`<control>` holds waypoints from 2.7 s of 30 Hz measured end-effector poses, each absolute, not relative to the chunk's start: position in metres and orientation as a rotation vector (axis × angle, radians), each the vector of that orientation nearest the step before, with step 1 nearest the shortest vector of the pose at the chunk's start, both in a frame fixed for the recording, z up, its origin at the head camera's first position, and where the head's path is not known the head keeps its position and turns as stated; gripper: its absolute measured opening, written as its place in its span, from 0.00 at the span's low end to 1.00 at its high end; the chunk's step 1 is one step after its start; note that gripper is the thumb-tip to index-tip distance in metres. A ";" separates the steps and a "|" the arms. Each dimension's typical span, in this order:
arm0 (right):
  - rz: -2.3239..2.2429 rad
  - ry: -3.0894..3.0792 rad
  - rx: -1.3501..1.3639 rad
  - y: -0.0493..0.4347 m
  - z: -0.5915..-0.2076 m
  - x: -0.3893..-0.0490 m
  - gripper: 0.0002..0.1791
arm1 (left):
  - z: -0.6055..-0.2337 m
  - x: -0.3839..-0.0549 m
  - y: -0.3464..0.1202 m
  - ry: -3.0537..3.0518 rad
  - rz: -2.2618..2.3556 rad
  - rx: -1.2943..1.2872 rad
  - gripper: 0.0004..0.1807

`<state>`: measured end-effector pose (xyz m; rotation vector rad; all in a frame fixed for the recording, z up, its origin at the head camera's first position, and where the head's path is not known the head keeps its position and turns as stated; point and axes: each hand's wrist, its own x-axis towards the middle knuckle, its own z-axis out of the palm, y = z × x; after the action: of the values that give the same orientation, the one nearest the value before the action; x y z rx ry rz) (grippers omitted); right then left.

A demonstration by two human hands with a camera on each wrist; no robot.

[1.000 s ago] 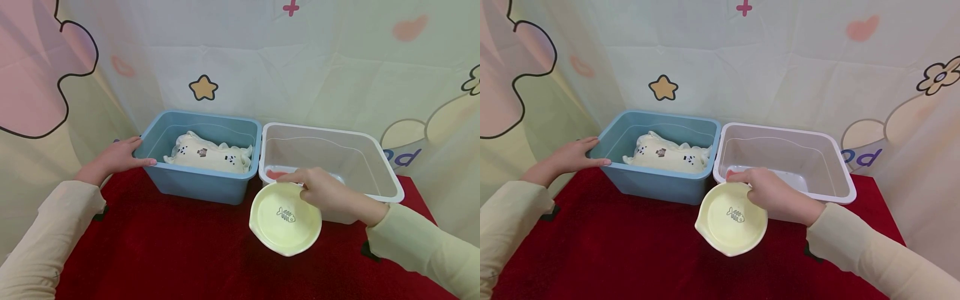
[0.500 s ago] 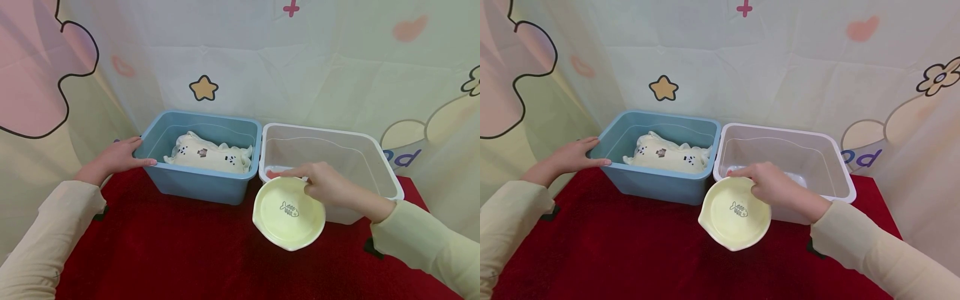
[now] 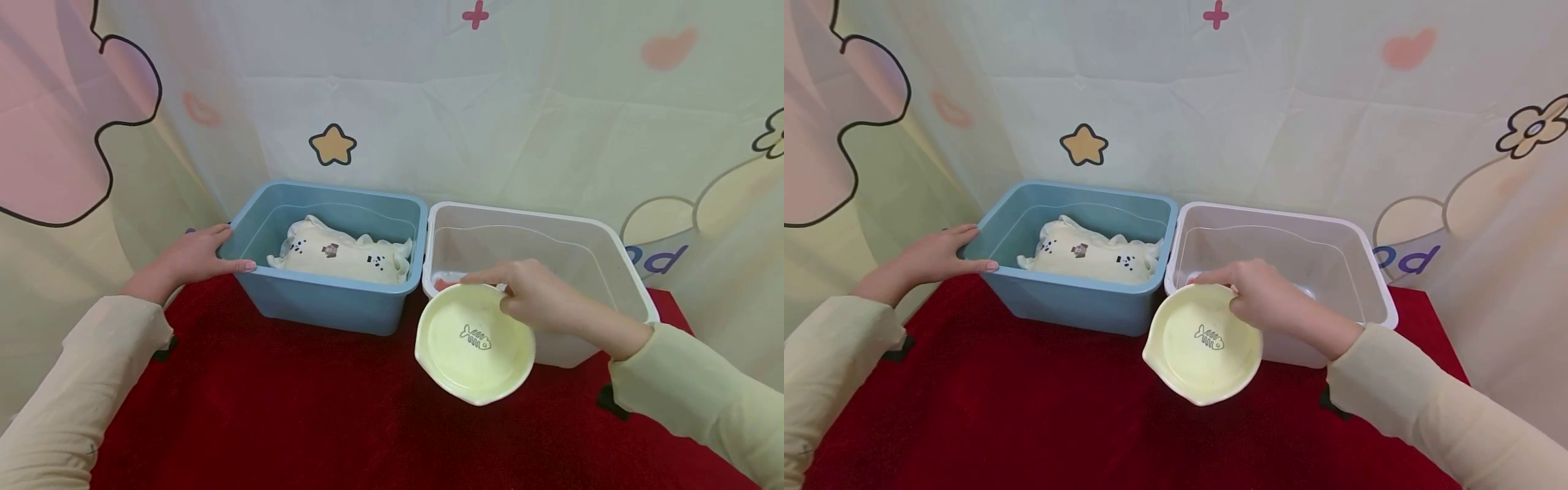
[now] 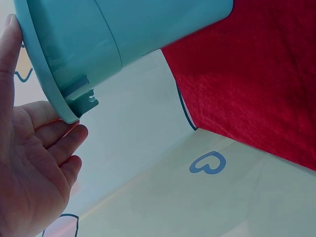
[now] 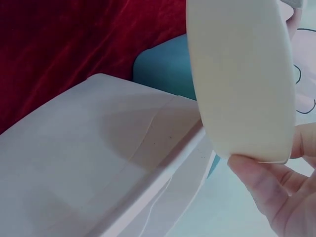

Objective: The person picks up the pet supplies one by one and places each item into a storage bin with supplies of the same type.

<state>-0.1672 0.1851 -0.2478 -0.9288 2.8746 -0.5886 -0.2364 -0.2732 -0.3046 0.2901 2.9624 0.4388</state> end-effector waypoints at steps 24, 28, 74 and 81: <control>-0.509 2.922 -0.908 0.186 -0.229 -0.169 0.33 | -0.306 -0.238 -0.275 2.956 0.421 0.290 0.52; -0.521 2.922 -0.908 0.187 -0.228 -0.171 0.33 | -0.305 -0.237 -0.274 2.957 0.426 0.283 0.52; -0.516 2.892 -0.861 0.206 -0.210 -0.191 0.32 | -0.304 -0.236 -0.273 2.967 0.405 0.280 0.52; -0.493 2.899 -0.892 0.210 -0.208 -0.196 0.32 | -0.305 -0.237 -0.273 2.966 0.415 0.282 0.52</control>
<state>-0.1956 0.2095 -0.2076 -0.8922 2.8986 -0.4933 -0.2371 -0.2732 -0.3051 0.2820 2.9663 0.4152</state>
